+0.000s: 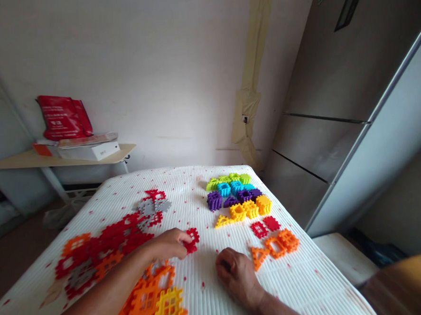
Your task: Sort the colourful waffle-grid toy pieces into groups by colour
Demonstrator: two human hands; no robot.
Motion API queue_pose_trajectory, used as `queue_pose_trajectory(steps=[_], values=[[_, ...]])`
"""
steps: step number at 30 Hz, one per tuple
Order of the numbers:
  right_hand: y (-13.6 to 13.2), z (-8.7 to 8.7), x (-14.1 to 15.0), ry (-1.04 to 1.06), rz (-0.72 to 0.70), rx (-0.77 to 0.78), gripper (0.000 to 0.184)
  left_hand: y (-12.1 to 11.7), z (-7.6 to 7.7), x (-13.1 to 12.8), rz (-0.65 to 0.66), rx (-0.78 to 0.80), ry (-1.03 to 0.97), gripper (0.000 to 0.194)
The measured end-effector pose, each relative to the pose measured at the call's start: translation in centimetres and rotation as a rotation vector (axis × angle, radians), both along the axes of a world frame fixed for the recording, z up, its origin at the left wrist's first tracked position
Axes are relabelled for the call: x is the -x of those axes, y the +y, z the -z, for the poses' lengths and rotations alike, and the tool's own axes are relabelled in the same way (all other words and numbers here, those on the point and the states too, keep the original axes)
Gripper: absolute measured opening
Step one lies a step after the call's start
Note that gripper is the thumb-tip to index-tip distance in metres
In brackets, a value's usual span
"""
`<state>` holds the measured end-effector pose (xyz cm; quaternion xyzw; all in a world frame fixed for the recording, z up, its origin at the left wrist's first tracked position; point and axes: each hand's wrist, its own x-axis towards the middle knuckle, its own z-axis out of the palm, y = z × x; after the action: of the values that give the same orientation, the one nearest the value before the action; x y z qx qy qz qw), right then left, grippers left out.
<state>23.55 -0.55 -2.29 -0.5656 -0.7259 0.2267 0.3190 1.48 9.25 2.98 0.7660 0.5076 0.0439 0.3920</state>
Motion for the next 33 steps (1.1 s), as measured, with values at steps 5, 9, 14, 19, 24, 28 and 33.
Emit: queue_pose_trajectory(steps=[5,9,14,19,24,28,33], values=[[-0.1,-0.2,0.1,-0.023,-0.004,0.0,0.015,-0.7,0.1,0.1,0.044,0.034,0.062,0.077],[-0.1,-0.4,0.2,-0.026,-0.003,0.002,0.016,-1.2,-0.1,0.1,0.101,-0.042,0.06,0.081],[-0.1,-0.4,0.1,-0.011,-0.004,0.002,0.015,-2.6,-0.6,-0.2,0.084,-0.225,0.081,0.084],[0.0,-0.4,0.3,0.172,-0.034,0.031,0.012,-5.4,-0.6,-0.6,0.02,-0.4,0.076,0.078],[-0.2,-1.3,1.8,0.452,-0.189,0.12,0.036,-7.1,0.7,-1.5,-0.059,-0.487,0.052,0.072],[-0.2,-1.5,2.8,0.614,-0.192,0.171,0.036,-7.2,1.9,-1.6,-0.14,-0.489,-0.045,0.057],[-0.3,-1.4,2.9,0.578,-0.155,0.152,0.033,-6.8,2.9,-1.1,-0.29,-0.192,-0.356,0.036]])
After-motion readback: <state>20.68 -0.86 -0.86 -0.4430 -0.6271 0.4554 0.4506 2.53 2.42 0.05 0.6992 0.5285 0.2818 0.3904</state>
